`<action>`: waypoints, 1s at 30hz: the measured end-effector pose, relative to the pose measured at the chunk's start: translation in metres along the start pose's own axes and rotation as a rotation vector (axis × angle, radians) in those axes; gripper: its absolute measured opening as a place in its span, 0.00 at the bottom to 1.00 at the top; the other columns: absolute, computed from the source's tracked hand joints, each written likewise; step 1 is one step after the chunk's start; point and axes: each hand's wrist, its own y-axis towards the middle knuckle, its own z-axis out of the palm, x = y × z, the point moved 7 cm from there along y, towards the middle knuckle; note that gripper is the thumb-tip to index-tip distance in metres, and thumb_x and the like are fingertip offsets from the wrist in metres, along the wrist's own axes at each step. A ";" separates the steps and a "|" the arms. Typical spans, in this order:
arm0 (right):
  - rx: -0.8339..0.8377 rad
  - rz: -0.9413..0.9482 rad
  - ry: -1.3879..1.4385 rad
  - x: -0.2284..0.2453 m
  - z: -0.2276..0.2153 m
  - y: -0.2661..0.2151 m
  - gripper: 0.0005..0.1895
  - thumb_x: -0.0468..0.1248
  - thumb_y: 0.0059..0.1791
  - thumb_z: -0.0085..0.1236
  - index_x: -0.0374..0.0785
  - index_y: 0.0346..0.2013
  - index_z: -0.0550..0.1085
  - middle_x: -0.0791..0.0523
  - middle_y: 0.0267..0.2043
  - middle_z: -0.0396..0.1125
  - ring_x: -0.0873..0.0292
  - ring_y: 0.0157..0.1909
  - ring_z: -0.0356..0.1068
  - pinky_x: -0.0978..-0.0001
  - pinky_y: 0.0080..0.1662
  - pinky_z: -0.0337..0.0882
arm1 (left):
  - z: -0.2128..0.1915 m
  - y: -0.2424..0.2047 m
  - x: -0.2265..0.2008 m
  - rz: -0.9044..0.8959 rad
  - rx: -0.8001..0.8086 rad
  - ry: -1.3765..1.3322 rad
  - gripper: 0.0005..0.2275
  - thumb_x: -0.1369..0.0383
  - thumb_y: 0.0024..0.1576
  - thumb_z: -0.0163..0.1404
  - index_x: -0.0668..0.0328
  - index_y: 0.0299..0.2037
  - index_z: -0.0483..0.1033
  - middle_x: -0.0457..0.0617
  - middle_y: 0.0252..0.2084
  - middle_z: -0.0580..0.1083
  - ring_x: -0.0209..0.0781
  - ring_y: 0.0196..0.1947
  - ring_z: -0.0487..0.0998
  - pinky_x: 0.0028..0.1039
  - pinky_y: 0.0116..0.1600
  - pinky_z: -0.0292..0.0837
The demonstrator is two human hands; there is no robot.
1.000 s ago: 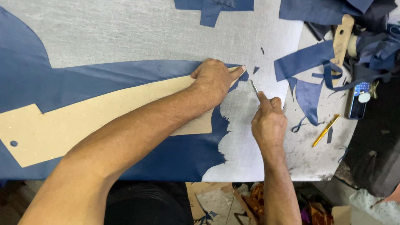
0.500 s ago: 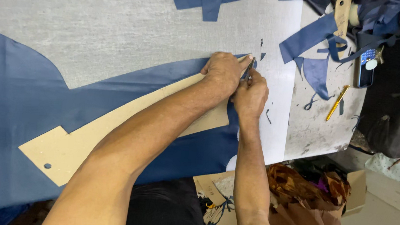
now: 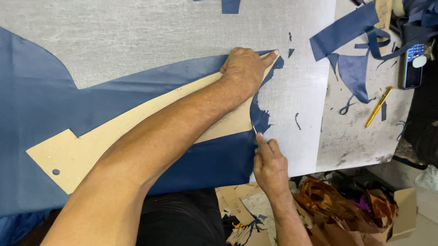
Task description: The person places cardboard templates on a large piece of blue fabric and cuts around them with a rotary cutter. They repeatedly reposition templates and cut multiple fabric pieces, then set the cut pieces aside.
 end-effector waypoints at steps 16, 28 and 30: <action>0.718 -0.238 -0.979 -0.002 -0.064 0.026 0.16 0.30 0.50 0.50 0.40 0.50 0.78 0.52 0.41 0.70 0.55 0.36 0.73 0.59 0.41 0.74 | 0.012 0.001 -0.002 -0.133 -0.049 0.075 0.47 0.67 0.52 0.61 0.34 0.77 0.39 0.64 0.48 0.75 0.52 0.42 0.79 0.35 0.31 0.80; 0.365 -0.123 0.411 0.154 0.079 -0.054 0.20 0.27 0.47 0.57 0.29 0.55 0.75 0.53 0.31 0.66 0.61 0.27 0.71 0.71 0.31 0.73 | 0.106 -0.227 0.123 0.089 -0.517 -0.235 0.10 0.68 0.63 0.47 0.53 0.51 0.78 0.57 0.48 0.75 0.55 0.54 0.74 0.48 0.63 0.66; 0.356 -0.088 0.528 0.194 0.120 -0.065 0.20 0.27 0.48 0.56 0.28 0.55 0.74 0.54 0.30 0.65 0.63 0.26 0.71 0.73 0.29 0.73 | 0.128 -0.290 0.171 0.025 -0.453 -0.207 0.10 0.65 0.60 0.48 0.50 0.49 0.80 0.57 0.48 0.75 0.56 0.55 0.74 0.50 0.63 0.64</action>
